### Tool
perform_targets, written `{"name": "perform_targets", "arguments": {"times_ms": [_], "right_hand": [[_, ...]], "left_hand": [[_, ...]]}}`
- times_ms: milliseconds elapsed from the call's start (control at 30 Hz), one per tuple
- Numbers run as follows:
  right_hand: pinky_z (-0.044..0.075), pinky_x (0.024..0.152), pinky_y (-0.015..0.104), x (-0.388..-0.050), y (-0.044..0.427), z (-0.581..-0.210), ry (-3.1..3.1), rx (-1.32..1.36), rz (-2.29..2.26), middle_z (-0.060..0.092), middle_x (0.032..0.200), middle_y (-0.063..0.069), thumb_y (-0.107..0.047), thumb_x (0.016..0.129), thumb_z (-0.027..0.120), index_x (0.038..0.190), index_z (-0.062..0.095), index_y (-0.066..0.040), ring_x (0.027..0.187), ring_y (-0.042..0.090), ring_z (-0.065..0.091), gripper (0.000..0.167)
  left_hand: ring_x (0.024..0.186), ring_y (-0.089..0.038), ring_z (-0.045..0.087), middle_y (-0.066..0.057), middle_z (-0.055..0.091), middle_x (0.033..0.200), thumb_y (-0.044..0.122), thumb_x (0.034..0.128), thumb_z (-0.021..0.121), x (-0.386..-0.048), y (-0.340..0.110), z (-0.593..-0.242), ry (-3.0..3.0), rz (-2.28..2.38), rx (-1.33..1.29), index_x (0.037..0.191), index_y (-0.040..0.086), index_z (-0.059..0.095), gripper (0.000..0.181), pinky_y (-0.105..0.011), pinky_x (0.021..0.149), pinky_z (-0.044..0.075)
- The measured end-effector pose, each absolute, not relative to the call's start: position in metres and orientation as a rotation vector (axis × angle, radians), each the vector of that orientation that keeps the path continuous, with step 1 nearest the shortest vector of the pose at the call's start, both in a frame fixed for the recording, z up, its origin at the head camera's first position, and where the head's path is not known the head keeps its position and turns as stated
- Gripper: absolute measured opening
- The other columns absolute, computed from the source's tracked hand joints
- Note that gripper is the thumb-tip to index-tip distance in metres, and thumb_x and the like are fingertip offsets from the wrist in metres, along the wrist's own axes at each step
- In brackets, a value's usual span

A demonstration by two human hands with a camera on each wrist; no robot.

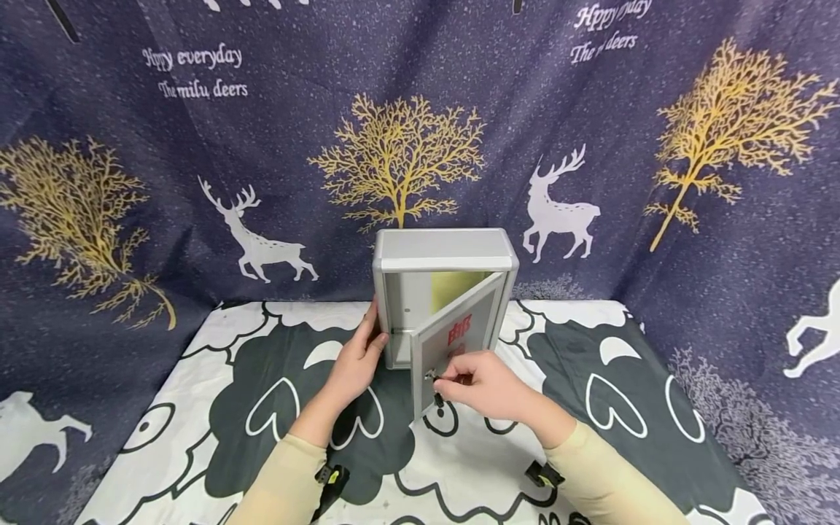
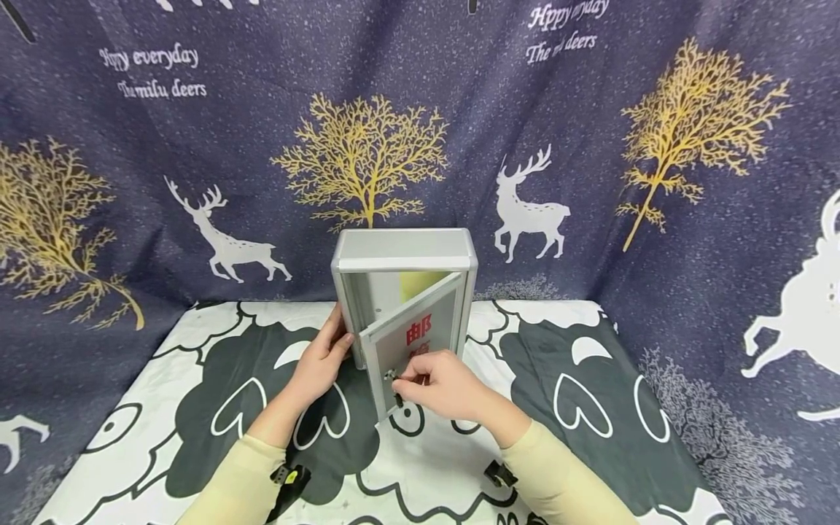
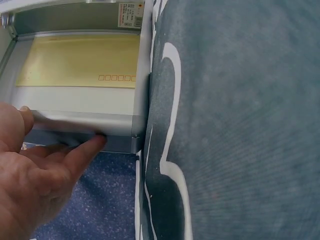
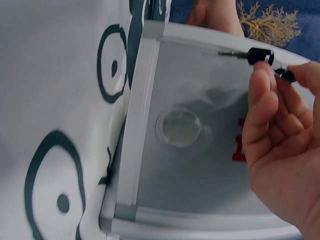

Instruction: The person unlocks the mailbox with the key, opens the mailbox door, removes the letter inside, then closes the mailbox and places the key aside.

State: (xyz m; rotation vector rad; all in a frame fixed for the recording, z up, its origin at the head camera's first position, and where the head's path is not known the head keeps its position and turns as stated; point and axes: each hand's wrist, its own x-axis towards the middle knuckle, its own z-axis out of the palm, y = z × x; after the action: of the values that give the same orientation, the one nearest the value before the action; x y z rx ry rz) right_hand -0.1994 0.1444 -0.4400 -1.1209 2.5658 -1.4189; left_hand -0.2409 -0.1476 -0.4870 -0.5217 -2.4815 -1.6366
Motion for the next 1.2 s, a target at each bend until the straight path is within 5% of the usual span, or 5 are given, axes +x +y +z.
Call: {"name": "perform_targets", "arguments": {"times_ms": [567,1200], "right_hand": [[0.055,0.058,0.023,-0.194,0.196,-0.447,2.286,-1.255,-1.475,0.075,0.078,-0.002,-0.003,0.104,0.077,0.090,0.081,-0.017,0.069,0.003,0.067,0.020],[0.056,0.059,0.025,-0.188,0.247,-0.448,2.255,-1.253,-1.518,0.076,0.076,0.002,0.008,0.100,0.075,0.089,0.080,-0.016,0.068,0.009,0.068,0.027]], "left_hand": [[0.162,-0.036,0.038,-0.011,0.027,0.182,0.025,0.1206,0.053,-0.241,-0.145,-0.489,-2.473,-1.662,-0.525,0.181,0.033,0.012,0.073,-0.060,0.126,0.040],[0.164,-0.035,0.033,-0.008,0.020,0.184,0.025,0.1211,0.051,-0.241,-0.146,-0.490,-2.472,-1.668,-0.521,0.181,0.029,0.010,0.073,-0.058,0.129,0.036]]}}
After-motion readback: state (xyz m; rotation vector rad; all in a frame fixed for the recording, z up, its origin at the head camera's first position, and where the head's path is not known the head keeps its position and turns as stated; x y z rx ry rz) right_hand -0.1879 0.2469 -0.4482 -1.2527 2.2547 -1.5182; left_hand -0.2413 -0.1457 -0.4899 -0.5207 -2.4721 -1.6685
